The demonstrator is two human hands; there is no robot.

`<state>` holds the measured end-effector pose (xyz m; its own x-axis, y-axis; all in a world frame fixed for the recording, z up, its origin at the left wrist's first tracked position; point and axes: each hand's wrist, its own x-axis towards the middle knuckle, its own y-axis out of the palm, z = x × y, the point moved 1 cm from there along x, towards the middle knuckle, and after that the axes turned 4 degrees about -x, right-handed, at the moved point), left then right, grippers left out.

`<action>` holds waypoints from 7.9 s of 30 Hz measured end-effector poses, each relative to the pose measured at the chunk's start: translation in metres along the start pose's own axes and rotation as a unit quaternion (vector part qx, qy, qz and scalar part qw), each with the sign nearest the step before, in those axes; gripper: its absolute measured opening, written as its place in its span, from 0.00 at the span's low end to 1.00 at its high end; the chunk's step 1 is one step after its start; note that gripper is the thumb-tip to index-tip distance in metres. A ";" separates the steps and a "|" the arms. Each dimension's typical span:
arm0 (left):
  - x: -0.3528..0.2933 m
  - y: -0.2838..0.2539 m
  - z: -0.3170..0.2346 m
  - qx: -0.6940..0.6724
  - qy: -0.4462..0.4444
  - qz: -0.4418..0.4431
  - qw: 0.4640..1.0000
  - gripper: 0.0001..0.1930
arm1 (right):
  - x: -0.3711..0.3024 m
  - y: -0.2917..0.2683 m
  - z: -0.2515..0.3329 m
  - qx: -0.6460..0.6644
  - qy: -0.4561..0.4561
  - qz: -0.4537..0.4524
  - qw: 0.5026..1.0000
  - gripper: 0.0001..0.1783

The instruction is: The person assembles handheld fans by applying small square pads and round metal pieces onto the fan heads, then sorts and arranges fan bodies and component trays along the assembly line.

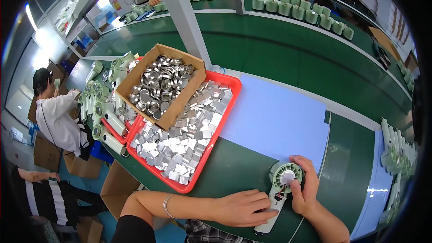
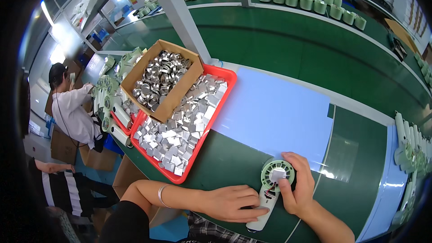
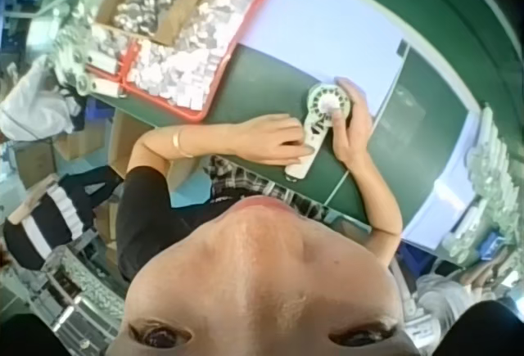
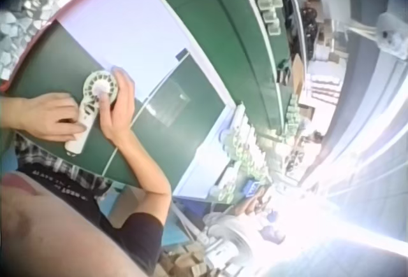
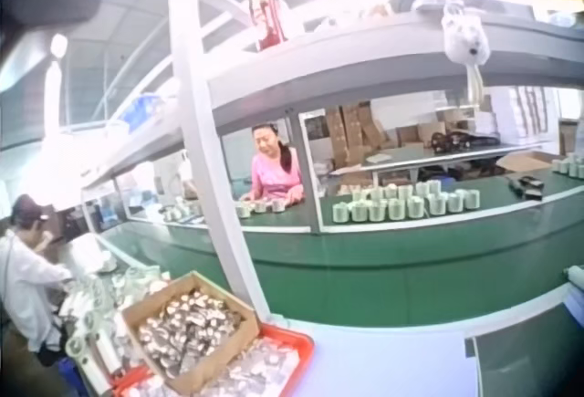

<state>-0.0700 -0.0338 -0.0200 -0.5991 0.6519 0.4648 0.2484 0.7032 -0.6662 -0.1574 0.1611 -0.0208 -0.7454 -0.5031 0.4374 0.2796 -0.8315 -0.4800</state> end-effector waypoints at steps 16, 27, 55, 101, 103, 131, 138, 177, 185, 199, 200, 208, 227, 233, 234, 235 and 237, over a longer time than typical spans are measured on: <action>-0.001 -0.001 0.001 0.012 0.006 -0.003 1.000 0.19 | 0.000 0.002 0.000 -0.004 -0.029 0.005 1.000 0.25; -0.005 -0.017 0.003 0.102 0.107 -0.060 0.987 0.14 | 0.001 0.006 0.001 0.001 -0.026 0.003 1.000 0.24; 0.135 -0.057 -0.073 -0.763 0.110 -0.109 0.627 0.28 | -0.011 0.017 -0.044 -0.028 -0.037 -0.051 0.998 0.28; 0.162 -0.053 -0.093 -0.845 0.031 -0.032 0.533 0.33 | -0.005 0.000 0.000 0.085 0.139 -0.058 0.985 0.19; 0.134 -0.078 -0.067 -0.519 -0.182 -0.154 0.821 0.30 | -0.004 0.004 -0.008 0.072 0.092 -0.056 0.992 0.20; -0.139 -0.257 0.079 -0.243 -0.463 -0.648 0.554 0.26 | -0.005 0.009 -0.008 0.100 0.103 -0.070 0.987 0.22; -0.159 -0.261 0.059 -0.282 -0.399 -0.660 0.570 0.24 | -0.005 0.003 -0.012 0.086 0.112 -0.057 0.988 0.22; -0.174 -0.284 0.110 -0.239 -0.411 -0.738 0.478 0.19 | -0.004 0.005 -0.013 0.074 0.079 -0.063 0.992 0.21; -0.164 -0.272 0.123 -0.236 -0.429 -0.693 0.530 0.25 | -0.008 0.006 -0.012 0.086 0.112 -0.071 0.987 0.22; -0.159 -0.258 0.084 -0.248 -0.384 -0.708 0.538 0.31 | -0.006 0.011 -0.016 0.054 0.084 -0.047 0.994 0.22; -0.146 -0.247 0.081 -0.210 -0.375 -0.726 0.537 0.30 | -0.007 0.008 -0.016 0.053 0.091 -0.053 0.993 0.22; -0.012 -0.144 0.025 0.050 -0.270 -0.450 0.850 0.21 | 0.001 -0.004 0.000 -0.020 0.033 -0.042 0.998 0.16; 0.045 -0.015 0.034 -0.251 -0.214 -0.215 0.919 0.38 | 0.016 -0.010 -0.011 0.081 0.085 -0.078 0.990 0.14; 0.034 -0.008 0.032 -0.280 -0.209 -0.195 0.916 0.38 | 0.003 -0.006 -0.012 0.052 0.063 -0.039 0.996 0.13; 0.032 -0.008 0.033 -0.288 -0.202 -0.188 0.917 0.38 | 0.003 -0.005 -0.011 0.058 0.059 -0.033 0.996 0.12; 0.030 -0.010 0.035 -0.288 -0.191 -0.191 0.919 0.37 | 0.004 -0.004 -0.009 0.057 0.049 -0.031 0.997 0.13; 0.026 -0.014 0.032 -0.275 -0.206 -0.172 0.923 0.36 | 0.006 -0.003 0.000 0.038 0.055 -0.020 0.998 0.13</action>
<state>-0.1133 -0.0362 -0.0170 -0.9246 0.2806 0.2577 0.2714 0.9598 -0.0714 -0.1633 0.1607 -0.0167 -0.8171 -0.4439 0.3677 0.2899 -0.8679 -0.4034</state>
